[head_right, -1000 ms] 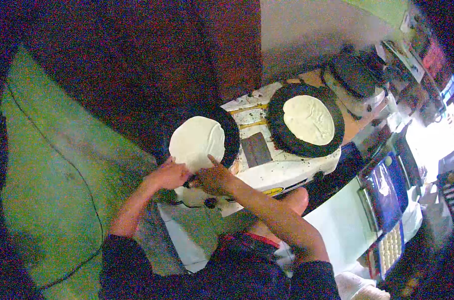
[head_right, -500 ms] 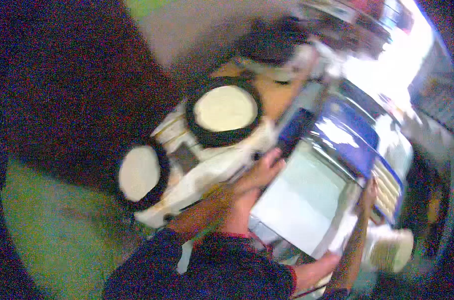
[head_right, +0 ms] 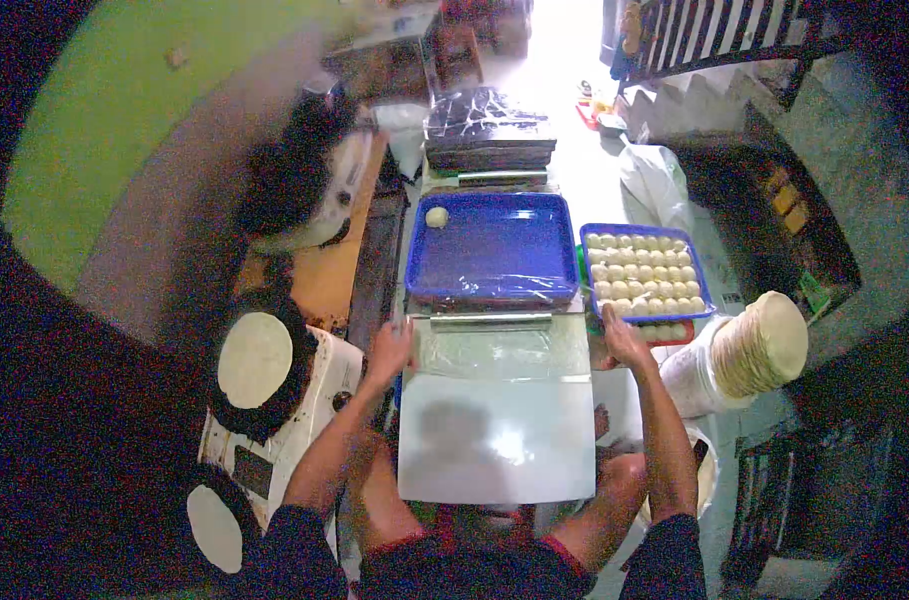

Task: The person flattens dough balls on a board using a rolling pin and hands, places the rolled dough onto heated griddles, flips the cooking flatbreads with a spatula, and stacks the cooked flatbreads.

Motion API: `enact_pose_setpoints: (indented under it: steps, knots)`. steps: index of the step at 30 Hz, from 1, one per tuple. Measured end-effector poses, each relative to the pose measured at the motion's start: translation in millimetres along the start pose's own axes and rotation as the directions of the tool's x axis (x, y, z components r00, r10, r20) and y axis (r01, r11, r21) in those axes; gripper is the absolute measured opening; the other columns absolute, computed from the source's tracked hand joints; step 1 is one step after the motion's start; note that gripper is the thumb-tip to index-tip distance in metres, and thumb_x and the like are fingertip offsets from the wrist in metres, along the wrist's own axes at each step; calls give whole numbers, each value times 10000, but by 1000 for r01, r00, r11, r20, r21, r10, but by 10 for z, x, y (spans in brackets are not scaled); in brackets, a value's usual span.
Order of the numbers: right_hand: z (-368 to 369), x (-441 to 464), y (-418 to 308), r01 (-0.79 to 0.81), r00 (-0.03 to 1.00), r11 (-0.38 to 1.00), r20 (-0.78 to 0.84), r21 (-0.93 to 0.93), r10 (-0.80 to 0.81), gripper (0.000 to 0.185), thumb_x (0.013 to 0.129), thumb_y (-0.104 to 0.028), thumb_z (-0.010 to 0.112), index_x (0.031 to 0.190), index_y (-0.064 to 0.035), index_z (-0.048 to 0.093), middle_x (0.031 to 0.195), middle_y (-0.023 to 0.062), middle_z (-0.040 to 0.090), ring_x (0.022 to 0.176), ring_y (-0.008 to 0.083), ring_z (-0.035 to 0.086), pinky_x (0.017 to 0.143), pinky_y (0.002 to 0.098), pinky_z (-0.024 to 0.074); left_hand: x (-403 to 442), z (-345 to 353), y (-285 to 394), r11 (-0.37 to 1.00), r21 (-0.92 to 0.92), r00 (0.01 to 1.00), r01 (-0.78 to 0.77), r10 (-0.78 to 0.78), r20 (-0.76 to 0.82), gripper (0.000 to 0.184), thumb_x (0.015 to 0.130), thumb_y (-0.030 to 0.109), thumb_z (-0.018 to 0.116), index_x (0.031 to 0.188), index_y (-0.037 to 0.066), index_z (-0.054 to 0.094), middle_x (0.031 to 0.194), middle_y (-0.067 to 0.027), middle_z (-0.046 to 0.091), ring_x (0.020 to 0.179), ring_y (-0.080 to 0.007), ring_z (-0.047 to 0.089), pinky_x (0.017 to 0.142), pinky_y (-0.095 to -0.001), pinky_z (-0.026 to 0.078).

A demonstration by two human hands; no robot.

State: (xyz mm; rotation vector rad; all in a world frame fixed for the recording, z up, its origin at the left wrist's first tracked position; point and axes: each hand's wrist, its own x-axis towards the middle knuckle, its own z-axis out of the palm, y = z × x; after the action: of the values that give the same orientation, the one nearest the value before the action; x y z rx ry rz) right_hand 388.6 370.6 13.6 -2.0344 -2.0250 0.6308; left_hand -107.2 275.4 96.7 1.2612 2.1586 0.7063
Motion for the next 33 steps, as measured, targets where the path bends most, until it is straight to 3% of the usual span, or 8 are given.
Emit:
enact_pose_setpoints:
  steps: [3, 5, 11, 14, 18, 23, 27, 33]
  knots:
    - [-543, -243, -976, 201, 858, 849, -330, -489, -394, 582, 1021, -499, 411, 1325, -32, 577, 1321, 321, 554, 1066, 426, 639, 902, 538, 513, -258, 59, -125, 992, 125, 1000, -10, 13, -23, 735, 918, 537, 567, 1325, -66, 465, 1085, -329, 666, 1004, -481, 654, 918, -526, 494]
    - [-797, -203, -2011, 294, 863, 956, -430, 0, -265, 537, 964, -402, 587, 1357, -39, 544, 1452, 292, 451, 1193, 456, 566, 1015, 539, 455, -259, 137, -315, 987, 157, 1000, -23, 22, 12, 778, 894, 503, 611, 1377, -65, 392, 1076, -343, 661, 1003, -490, 651, 910, -533, 497]
    - [198, 1035, -3268, 464, 885, 855, 88, -232, -457, 906, 935, -642, 517, 1584, -98, 194, 1641, 207, 143, 1526, 362, 116, 1199, 583, 193, -137, 4, -388, 980, 189, 972, 67, -107, 208, 1100, 786, 364, 768, 1548, -40, 85, 1243, -355, 585, 1110, -491, 611, 901, -543, 515]
    - [554, 1230, -3572, 395, 901, 832, 340, -389, -269, 995, 916, -743, 402, 1604, -115, 52, 1663, 180, -30, 1539, 345, -14, 1183, 663, 40, -72, 67, -382, 896, 398, 963, -196, 252, -94, 1107, 776, 369, 775, 1565, -4, 95, 1479, -352, 363, 1315, -495, 451, 998, -548, 471]
    - [1015, 1822, -3684, 249, 968, 934, 93, -257, -233, 989, 925, -771, 286, 1601, -114, -13, 1664, 172, -54, 1538, 338, -62, 1159, 694, -6, 223, 130, -255, 814, 446, 901, -373, 433, -35, 1032, 785, 354, 761, 1570, 26, 178, 1594, -212, 256, 1455, -492, 219, 1148, -682, 183]
    - [1237, 2119, -3921, 131, 947, 991, -299, 14, -120, 692, 929, -607, 509, 1308, -31, 559, 1406, 224, 509, 1327, 397, 453, 1075, 613, 334, 382, 95, -39, 791, 438, 877, -427, 481, -12, 873, 800, 353, 735, 1481, -16, 331, 1448, -184, 452, 1446, -434, 281, 1122, -746, 96]
    - [1185, 2315, -4148, 117, 958, 872, -285, 476, 27, 524, 750, -502, 807, 959, -55, 631, 923, 143, 688, 915, 314, 658, 822, 409, 524, 422, 47, 137, 796, 422, 888, -435, 458, 51, 635, 833, 321, 710, 1296, -34, 460, 1231, -204, 554, 1238, -367, 518, 1130, -696, 187]
    - [879, 1837, -3866, 248, 966, 747, -219, 617, -139, 461, 711, -337, 873, 971, -42, 633, 936, 112, 684, 898, 227, 651, 830, 394, 525, 484, 207, 100, 786, 357, 850, -504, 525, 44, 326, 915, 225, 617, 1153, 18, 536, 1084, -192, 580, 1071, -369, 557, 953, -558, 408]
